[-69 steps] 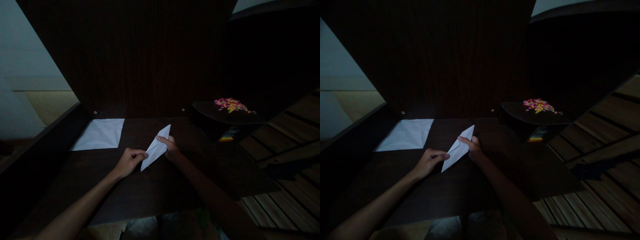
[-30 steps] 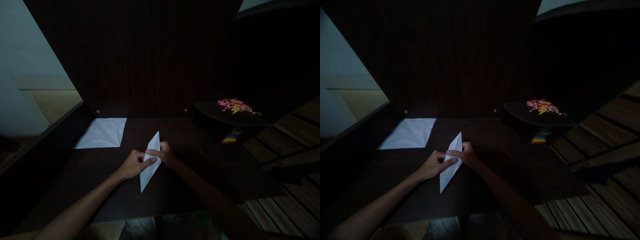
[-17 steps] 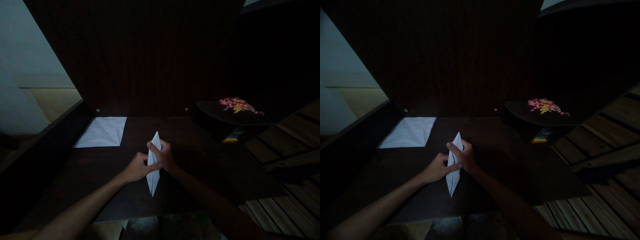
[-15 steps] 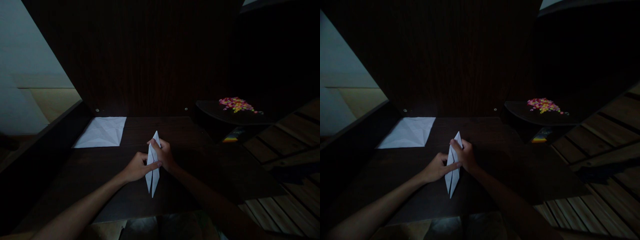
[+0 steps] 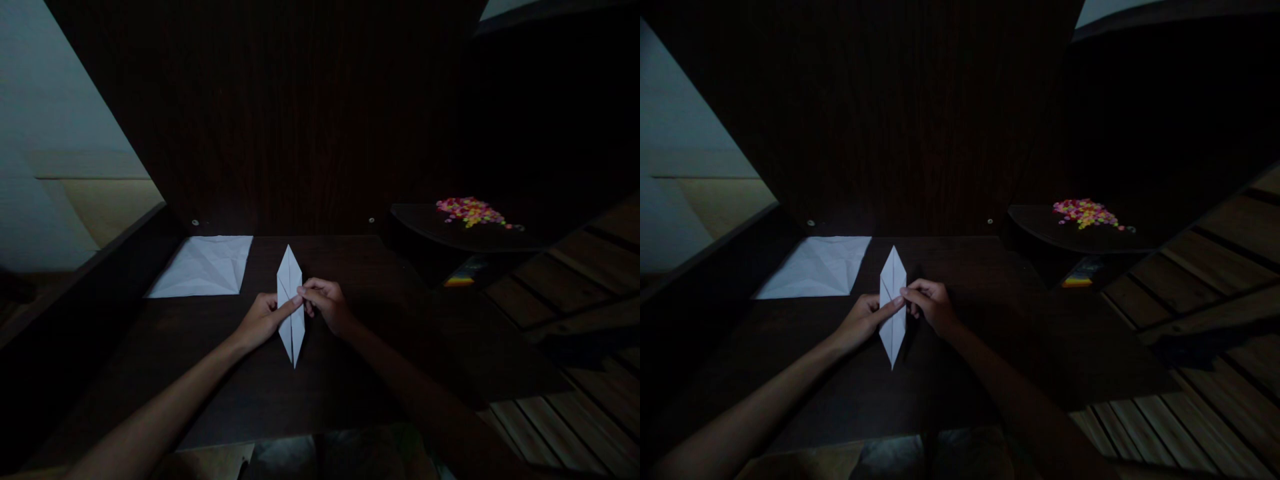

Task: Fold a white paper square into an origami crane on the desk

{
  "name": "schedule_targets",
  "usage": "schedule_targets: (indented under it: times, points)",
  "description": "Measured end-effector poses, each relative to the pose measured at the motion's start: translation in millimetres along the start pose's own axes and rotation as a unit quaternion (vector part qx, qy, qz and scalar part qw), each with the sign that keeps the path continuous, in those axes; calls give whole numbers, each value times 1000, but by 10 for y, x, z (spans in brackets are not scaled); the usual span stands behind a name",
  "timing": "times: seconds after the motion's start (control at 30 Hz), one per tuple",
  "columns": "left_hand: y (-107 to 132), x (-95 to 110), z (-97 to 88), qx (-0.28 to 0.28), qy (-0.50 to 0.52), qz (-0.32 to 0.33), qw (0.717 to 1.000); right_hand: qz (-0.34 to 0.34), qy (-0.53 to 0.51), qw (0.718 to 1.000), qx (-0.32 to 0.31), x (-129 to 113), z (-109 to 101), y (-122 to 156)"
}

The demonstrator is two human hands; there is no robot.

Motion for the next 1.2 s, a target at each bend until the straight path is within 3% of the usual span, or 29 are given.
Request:
schedule_targets:
  times: [0.27, 0.53, 0.83, 1.2]
  points:
    - [-17, 71, -17, -20, 20, -4, 1000, 1, -33, 999, 24, 27, -74, -40]
    - [-50, 33, -216, 91, 21, 1, 996, 0, -22, 999, 23, 54, -93, -87]
    - [-137, -131, -310, 126, 80, 9, 989, -8, 0, 1000, 24, 111, -136, -151]
    - [-178, -116, -298, 129, 56, 25, 990, -1, 10, 998, 59, 201, -248, -213]
Point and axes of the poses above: each hand's wrist, its own y-axis away from the middle knuckle, its own z-axis out of the palm, x = y × z, the point moved 7 cm from there along -y, towards the middle knuckle, and after that the axes turned 1 degree about y, right-handed, at the moved point
